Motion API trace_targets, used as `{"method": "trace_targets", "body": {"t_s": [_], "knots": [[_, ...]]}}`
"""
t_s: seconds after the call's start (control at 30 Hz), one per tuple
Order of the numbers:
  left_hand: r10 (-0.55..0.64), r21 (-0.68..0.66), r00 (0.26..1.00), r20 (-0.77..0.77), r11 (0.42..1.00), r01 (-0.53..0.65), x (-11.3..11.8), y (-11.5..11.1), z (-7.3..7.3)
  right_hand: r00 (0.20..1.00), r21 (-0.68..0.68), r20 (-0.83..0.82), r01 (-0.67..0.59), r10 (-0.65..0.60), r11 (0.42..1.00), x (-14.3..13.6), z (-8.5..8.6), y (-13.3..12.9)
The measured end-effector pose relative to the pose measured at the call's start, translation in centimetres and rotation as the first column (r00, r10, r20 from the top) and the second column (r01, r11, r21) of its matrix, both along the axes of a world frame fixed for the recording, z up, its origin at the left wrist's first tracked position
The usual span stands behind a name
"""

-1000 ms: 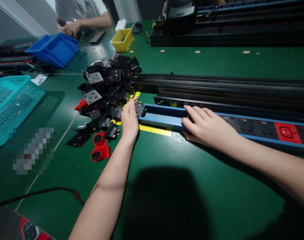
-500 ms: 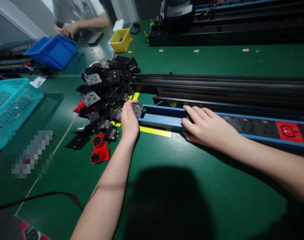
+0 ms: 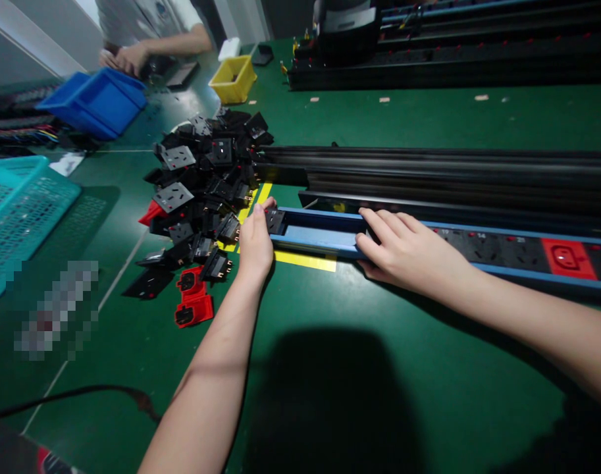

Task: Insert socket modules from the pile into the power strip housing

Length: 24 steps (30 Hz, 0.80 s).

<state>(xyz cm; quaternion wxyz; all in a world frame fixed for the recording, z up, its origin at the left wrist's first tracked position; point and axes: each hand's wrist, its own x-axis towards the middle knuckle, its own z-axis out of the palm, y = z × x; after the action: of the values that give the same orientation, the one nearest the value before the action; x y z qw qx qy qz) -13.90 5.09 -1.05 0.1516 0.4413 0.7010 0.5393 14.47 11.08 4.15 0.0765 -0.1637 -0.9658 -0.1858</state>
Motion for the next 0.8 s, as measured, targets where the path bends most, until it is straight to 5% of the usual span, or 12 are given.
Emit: {"method": "trace_targets", "body": {"t_s": [0.8], "knots": [[-0.051,-0.031,0.998,-0.034,0.998,0.050,-0.26,-0.36,-0.04,1.000,0.011,-0.016,-0.002,0.002,1.000,0.00,-0.06,-0.02]]}}
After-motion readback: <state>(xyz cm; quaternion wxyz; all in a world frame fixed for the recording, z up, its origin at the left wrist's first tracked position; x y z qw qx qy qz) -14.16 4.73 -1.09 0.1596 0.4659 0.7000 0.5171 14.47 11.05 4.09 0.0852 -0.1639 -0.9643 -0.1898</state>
